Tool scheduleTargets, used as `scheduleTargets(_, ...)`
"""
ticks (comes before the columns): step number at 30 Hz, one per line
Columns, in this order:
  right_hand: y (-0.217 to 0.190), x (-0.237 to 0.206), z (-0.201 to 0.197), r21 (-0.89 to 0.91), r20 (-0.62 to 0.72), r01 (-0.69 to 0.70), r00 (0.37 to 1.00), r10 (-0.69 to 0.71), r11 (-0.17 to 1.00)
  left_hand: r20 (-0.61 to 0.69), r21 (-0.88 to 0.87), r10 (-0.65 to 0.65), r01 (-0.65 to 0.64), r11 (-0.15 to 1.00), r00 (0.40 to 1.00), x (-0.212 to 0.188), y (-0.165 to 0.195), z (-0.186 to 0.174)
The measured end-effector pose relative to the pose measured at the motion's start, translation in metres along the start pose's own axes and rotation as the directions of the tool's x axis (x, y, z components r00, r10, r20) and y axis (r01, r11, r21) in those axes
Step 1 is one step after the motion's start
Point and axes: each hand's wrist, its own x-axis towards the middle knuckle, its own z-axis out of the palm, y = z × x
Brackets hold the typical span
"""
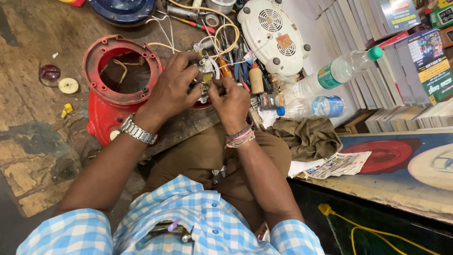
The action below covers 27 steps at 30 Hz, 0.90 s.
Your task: The person is repairing a red electric appliance, likely a mixer grinder. They are seated on the floor, manipulating the internal motor and wiring with their hands and using pliers to adjust components. The person then places the motor assembly back into the red base.
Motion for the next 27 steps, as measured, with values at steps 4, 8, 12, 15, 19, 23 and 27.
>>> scheduleTargets(4,0.019,0.0,0.0,0.254,0.123,-0.192,0.979,0.165,0.948,-0.042,0.033,0.014,-0.013,0.999,0.999,-0.001,-0.001,0.007)
scheduleTargets(8,0.042,0.004,0.004,0.607,0.361,-0.412,0.905,0.226,0.679,-0.065,0.052,0.006,-0.002,0.999,0.998,-0.001,0.001,0.011)
scheduleTargets(12,0.05,0.001,0.012,0.643,0.392,-0.473,0.879,0.272,0.602,-0.053,0.056,0.013,-0.01,0.998,0.999,0.001,0.001,0.01)
scheduleTargets(15,0.05,-0.002,0.014,0.66,0.327,-0.431,0.902,0.281,0.616,-0.033,0.05,0.011,-0.01,0.999,0.999,0.002,0.0,0.009)
scheduleTargets(19,0.052,-0.005,0.015,0.573,0.144,-0.341,0.937,0.318,0.745,-0.006,0.049,0.012,-0.012,0.999,1.0,0.002,0.0,0.007)
scheduleTargets(23,0.054,-0.01,0.019,0.448,0.093,-0.379,0.921,0.379,0.81,0.016,0.052,0.021,-0.021,0.998,1.0,0.002,0.001,0.004)
scheduleTargets(27,0.057,-0.011,0.019,0.525,0.184,-0.41,0.91,0.371,0.746,-0.001,0.084,0.045,-0.045,0.995,0.999,0.003,0.001,0.004)
